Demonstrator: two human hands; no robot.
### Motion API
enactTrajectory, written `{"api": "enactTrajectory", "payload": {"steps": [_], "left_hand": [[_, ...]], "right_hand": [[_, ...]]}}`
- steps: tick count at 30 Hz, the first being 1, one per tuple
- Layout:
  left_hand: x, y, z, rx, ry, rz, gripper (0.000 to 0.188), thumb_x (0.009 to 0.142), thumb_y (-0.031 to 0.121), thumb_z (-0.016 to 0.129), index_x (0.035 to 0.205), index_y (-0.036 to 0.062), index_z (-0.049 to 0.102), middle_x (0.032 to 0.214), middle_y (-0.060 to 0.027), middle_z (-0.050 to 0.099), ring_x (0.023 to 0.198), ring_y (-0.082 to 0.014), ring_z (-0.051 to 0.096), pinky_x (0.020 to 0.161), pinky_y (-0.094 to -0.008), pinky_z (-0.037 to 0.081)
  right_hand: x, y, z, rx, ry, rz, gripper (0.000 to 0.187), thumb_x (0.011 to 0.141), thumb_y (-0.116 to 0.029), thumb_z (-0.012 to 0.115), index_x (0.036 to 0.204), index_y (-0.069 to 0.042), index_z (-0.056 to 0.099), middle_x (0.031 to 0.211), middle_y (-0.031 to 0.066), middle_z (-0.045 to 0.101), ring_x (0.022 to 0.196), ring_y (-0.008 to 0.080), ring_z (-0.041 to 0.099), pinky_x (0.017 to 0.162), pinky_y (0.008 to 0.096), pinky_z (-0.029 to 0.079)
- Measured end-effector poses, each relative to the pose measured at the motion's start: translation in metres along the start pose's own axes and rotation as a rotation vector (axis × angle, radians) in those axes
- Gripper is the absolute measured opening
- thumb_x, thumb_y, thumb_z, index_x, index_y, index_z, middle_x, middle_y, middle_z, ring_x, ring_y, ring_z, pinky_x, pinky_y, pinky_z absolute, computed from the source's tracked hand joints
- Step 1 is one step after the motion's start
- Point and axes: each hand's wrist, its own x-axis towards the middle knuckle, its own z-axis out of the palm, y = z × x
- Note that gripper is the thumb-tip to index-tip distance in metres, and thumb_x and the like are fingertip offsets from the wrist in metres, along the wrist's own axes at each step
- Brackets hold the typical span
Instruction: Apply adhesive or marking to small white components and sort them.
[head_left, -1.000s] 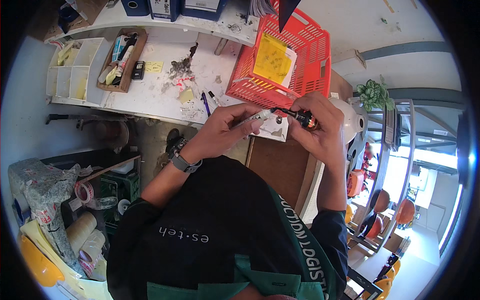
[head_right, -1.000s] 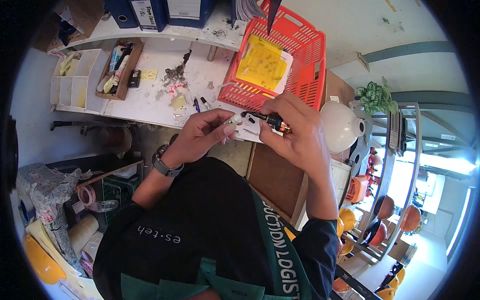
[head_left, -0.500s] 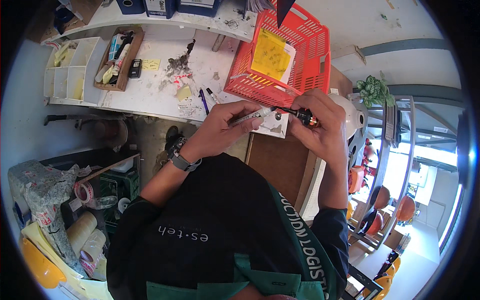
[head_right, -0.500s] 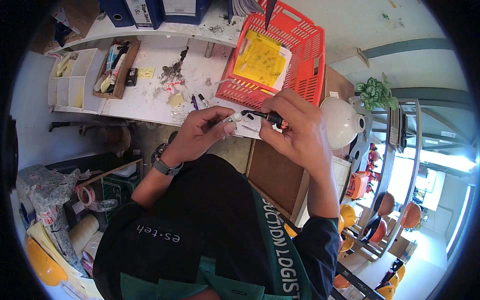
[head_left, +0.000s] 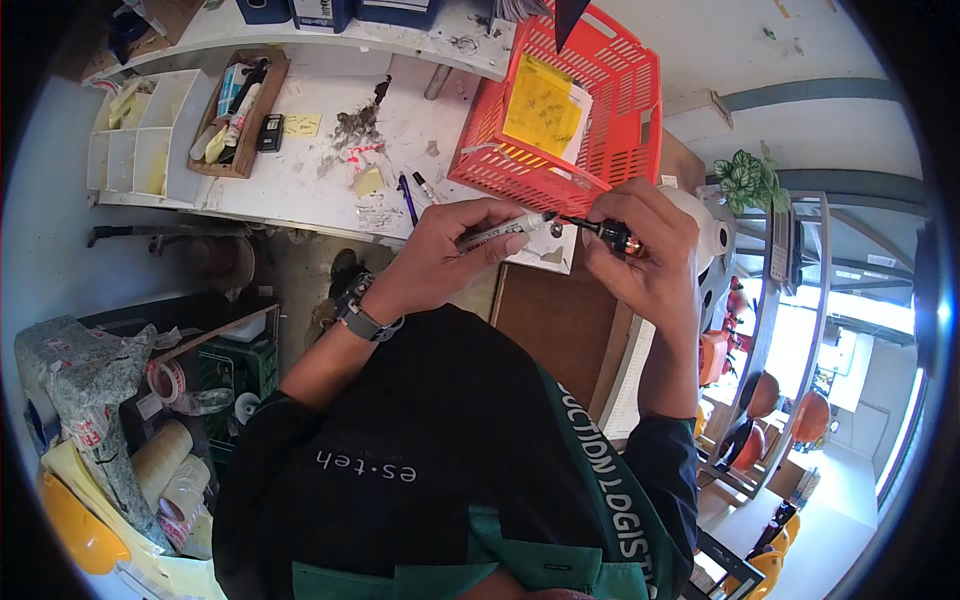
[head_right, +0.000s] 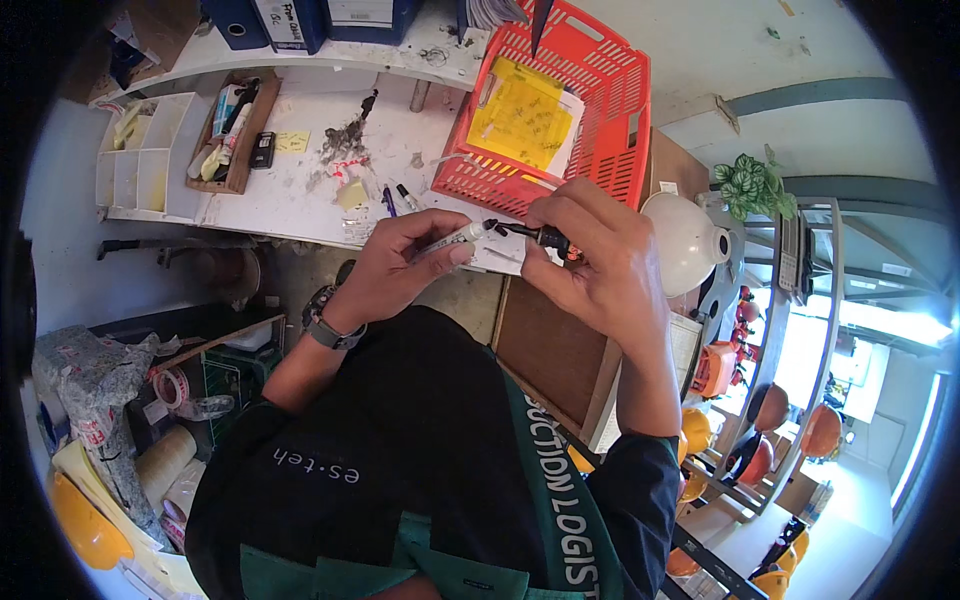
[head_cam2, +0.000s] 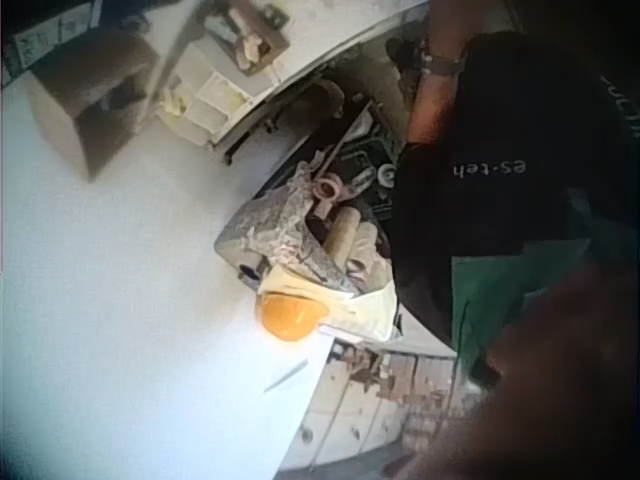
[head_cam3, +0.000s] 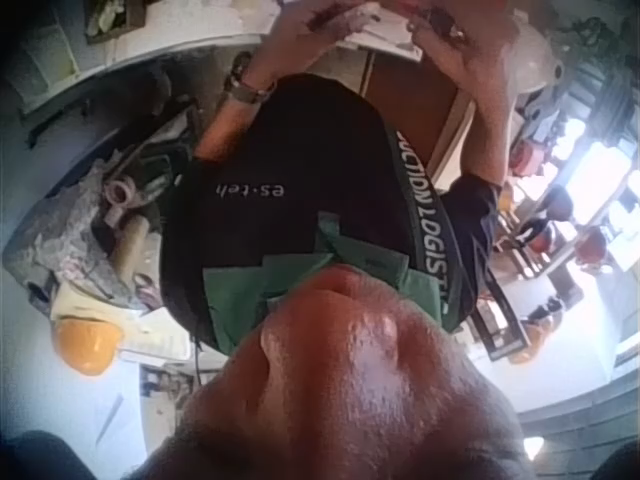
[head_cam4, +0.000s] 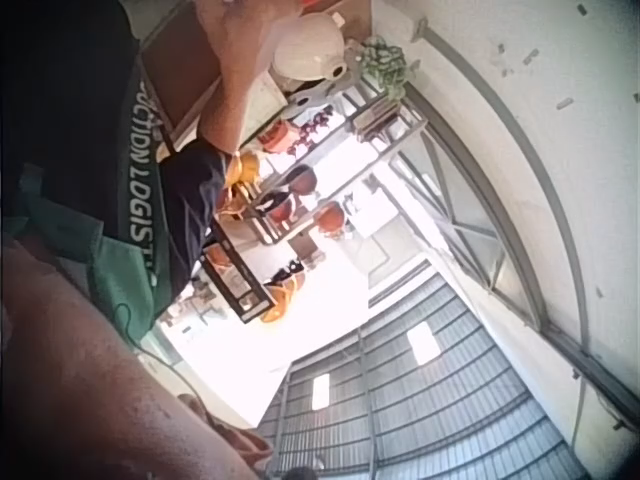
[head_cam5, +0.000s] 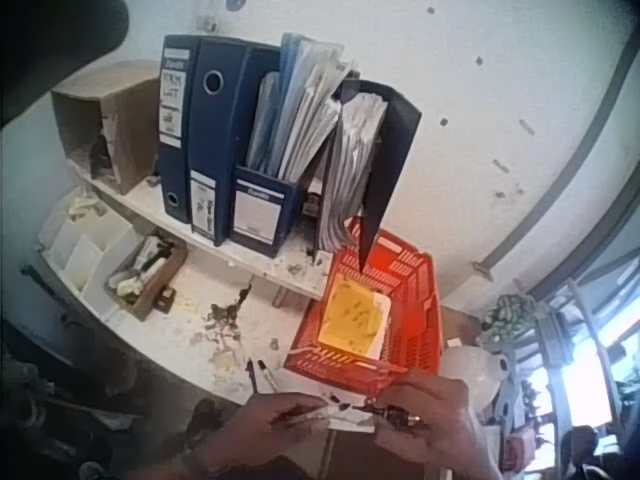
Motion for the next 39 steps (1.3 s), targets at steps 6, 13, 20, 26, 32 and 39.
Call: {"api": "enactTrajectory", "payload": {"steps": [6, 13, 20, 26, 32, 39], "left_hand": [[0.0003, 0.0029, 0.0000, 0.002, -0.002, -0.010, 0.036, 0.097, 0.023, 0.071, 0.120, -0.0053, 0.065, 0.106, -0.0065, 0.070, 0.097, -0.0080, 0.061, 0.087, -0.0262, 0.050], [0.0004, -0.0007, 0.0020, -0.020, -0.010, -0.017, 0.034, 0.097, 0.020, 0.071, 0.120, -0.0053, 0.065, 0.106, -0.0062, 0.070, 0.096, -0.0078, 0.061, 0.087, -0.0257, 0.051], [0.0004, -0.0002, 0.0015, -0.003, -0.006, -0.028, 0.034, 0.096, 0.018, 0.071, 0.120, -0.0053, 0.065, 0.106, -0.0060, 0.070, 0.096, -0.0077, 0.062, 0.087, -0.0259, 0.051], [-0.0009, -0.0015, 0.0027, 0.002, 0.013, -0.020, 0.033, 0.096, 0.019, 0.072, 0.119, -0.0048, 0.066, 0.105, -0.0060, 0.070, 0.095, -0.0077, 0.062, 0.086, -0.0260, 0.051], [-0.0018, -0.0027, 0.0034, 0.001, 0.021, 0.004, 0.033, 0.096, 0.018, 0.072, 0.119, -0.0047, 0.066, 0.104, -0.0059, 0.070, 0.094, -0.0071, 0.061, 0.085, -0.0252, 0.051], [-0.0009, -0.0038, 0.0029, 0.027, 0.021, 0.000, 0.034, 0.096, 0.019, 0.072, 0.119, -0.0049, 0.066, 0.102, -0.0056, 0.071, 0.092, -0.0068, 0.061, 0.082, -0.0251, 0.051]], "right_hand": [[-0.0015, 0.0017, 0.0019, -0.016, 0.001, -0.040, 0.021, 0.070, -0.001, 0.070, 0.091, 0.000, 0.066, 0.083, 0.0086, 0.062, 0.066, 0.0199, 0.060, 0.061, 0.0305, 0.047], [-0.0015, 0.0002, -0.0006, -0.033, -0.032, 0.010, 0.020, 0.072, -0.008, 0.073, 0.091, -0.002, 0.067, 0.085, 0.0095, 0.061, 0.069, 0.0262, 0.065, 0.061, 0.0355, 0.051], [0.0006, -0.0014, -0.0001, -0.083, -0.037, -0.010, 0.020, 0.072, -0.008, 0.074, 0.090, -0.002, 0.067, 0.085, 0.0098, 0.062, 0.070, 0.0266, 0.066, 0.063, 0.0363, 0.052], [-0.0005, -0.0011, 0.0006, -0.099, -0.034, -0.025, 0.021, 0.073, -0.008, 0.074, 0.091, -0.002, 0.068, 0.086, 0.0097, 0.062, 0.070, 0.0267, 0.066, 0.063, 0.0366, 0.052], [-0.0010, -0.0014, 0.0008, -0.096, -0.047, -0.017, 0.021, 0.071, -0.004, 0.072, 0.091, 0.001, 0.068, 0.084, 0.0105, 0.064, 0.069, 0.0245, 0.064, 0.064, 0.0334, 0.050], [-0.0019, -0.0002, 0.0015, -0.094, -0.044, -0.002, 0.022, 0.071, -0.004, 0.072, 0.091, 0.001, 0.068, 0.084, 0.0105, 0.064, 0.070, 0.0249, 0.065, 0.064, 0.0334, 0.050]]}}
